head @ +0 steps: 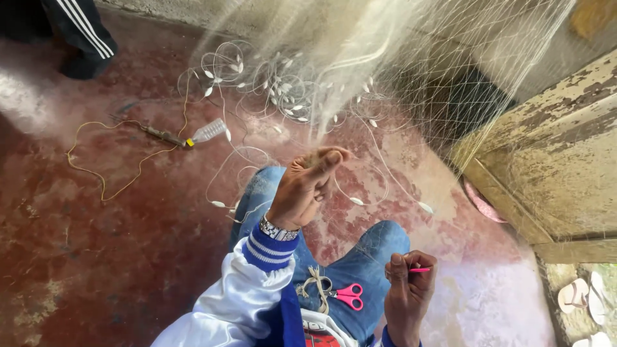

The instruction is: Repairing a fishing net while sitting on the floor using a netting needle and scissors

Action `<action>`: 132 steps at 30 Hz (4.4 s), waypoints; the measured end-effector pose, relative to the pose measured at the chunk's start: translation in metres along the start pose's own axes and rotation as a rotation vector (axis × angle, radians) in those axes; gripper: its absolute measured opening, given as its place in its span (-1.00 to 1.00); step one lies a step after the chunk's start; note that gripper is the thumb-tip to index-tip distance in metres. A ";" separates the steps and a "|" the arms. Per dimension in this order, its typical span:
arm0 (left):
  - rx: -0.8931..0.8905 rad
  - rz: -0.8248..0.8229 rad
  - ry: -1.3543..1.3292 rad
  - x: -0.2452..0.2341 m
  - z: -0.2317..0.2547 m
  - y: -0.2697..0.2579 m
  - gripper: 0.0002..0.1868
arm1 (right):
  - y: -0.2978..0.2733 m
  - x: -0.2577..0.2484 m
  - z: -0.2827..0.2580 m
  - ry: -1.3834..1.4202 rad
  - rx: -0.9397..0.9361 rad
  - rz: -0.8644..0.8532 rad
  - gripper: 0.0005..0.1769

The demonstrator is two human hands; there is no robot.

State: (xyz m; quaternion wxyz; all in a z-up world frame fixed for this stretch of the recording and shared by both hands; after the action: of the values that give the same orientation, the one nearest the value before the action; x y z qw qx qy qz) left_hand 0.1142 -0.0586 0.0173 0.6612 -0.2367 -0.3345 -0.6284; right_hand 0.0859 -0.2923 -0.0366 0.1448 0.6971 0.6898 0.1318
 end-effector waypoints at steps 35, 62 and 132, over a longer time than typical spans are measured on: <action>0.142 0.174 -0.250 0.012 -0.014 0.005 -0.81 | 0.006 0.003 0.001 0.000 0.003 0.016 -0.83; 0.358 0.381 -0.063 0.018 -0.020 0.017 -0.67 | 0.001 0.003 0.004 -0.029 0.021 0.010 -0.84; 0.102 -0.046 -0.447 0.004 -0.003 -0.016 -0.91 | -0.001 0.006 -0.004 -0.066 0.000 -0.027 -0.83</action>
State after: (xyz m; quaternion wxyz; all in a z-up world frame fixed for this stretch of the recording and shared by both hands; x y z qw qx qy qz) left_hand 0.0986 -0.0646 0.0167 0.5671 -0.3285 -0.5094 -0.5576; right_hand 0.0831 -0.2865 -0.0336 0.1691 0.6915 0.6941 0.1067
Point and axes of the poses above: each hand's wrist, its own y-axis towards the middle knuckle, its own x-axis out of the palm, z = x × y, the point moved 4 cm from there along y, towards the middle knuckle, and after that the axes turned 9 degrees about -x, right-handed, at the moved point
